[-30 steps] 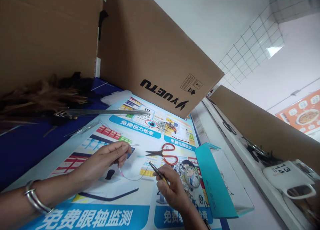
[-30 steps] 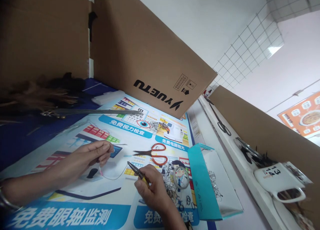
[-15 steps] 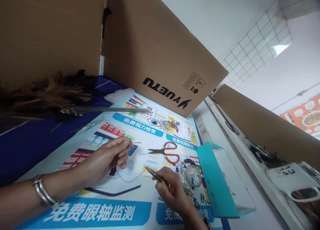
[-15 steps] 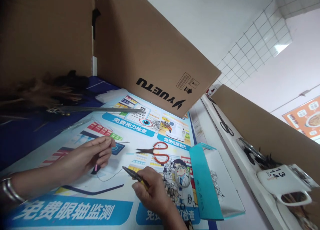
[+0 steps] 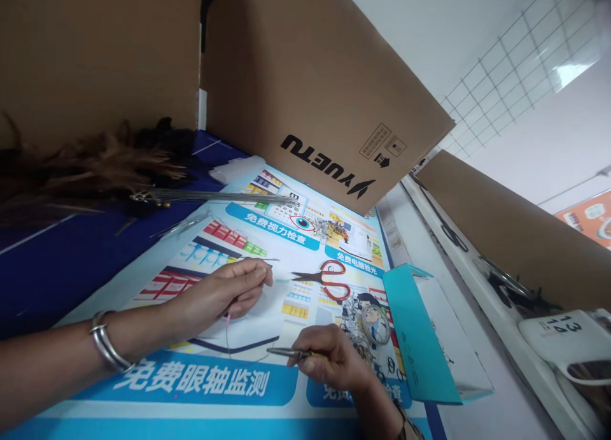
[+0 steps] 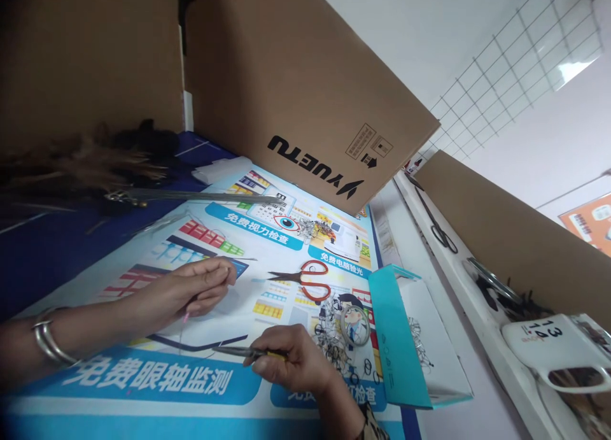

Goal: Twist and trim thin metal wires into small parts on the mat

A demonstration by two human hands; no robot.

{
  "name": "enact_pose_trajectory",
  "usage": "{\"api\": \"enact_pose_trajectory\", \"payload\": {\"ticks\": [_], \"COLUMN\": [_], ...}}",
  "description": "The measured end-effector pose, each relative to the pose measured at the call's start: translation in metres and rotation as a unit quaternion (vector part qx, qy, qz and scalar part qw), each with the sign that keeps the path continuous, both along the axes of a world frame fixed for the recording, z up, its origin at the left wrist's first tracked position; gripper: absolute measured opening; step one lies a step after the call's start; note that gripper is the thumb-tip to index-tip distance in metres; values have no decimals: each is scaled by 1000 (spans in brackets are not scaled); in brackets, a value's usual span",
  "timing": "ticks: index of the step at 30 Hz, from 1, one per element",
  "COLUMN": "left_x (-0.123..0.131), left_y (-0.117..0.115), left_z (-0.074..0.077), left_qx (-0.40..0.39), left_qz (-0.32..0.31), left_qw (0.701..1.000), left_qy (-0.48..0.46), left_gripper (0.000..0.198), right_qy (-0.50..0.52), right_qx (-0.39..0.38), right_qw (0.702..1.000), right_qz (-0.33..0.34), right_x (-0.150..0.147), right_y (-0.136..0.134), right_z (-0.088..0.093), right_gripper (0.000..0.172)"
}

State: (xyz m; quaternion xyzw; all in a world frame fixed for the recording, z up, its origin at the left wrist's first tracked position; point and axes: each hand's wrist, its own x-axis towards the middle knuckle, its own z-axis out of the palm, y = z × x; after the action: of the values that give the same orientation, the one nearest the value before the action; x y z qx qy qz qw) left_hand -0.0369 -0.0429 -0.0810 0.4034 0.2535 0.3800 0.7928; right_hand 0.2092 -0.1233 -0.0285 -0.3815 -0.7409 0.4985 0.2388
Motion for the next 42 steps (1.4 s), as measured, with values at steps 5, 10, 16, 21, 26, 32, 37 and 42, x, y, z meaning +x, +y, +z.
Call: {"api": "enact_pose_trajectory", "payload": {"ticks": [5,10,16,21,26,32,37,42], "left_x": [0,1,-2,-3,-3,-3,-2,2], "left_y": [-7,-15,-20,-20,-19,-19,-17,-15], "left_z": [-2,3,10,10,10,8,3,-3], "left_qx": [58,111,146,187,245,233,193,129], "left_qz": [-81,-144,-165,-167,-173,-179,-115,-34], "left_qw": [995,983,973,963,945,946,963,982], "left_qy": [18,33,73,102,126,139,147,136], "left_gripper": [37,39,37,40,41,40,42,42], "right_qy": [38,88,156,155,165,130,99,-20], "right_qx": [-124,-256,-321,-317,-310,-276,-215,48], "right_qw": [990,960,934,936,936,952,970,988], "right_qz": [60,64,29,15,-12,-14,-55,-144], "right_x": [4,16,18,17,17,15,12,2], "right_y": [4,8,7,8,10,10,5,5], "right_z": [-8,-23,-39,-44,-47,-39,-33,-30], "right_gripper": [55,60,61,58,62,59,57,41]}}
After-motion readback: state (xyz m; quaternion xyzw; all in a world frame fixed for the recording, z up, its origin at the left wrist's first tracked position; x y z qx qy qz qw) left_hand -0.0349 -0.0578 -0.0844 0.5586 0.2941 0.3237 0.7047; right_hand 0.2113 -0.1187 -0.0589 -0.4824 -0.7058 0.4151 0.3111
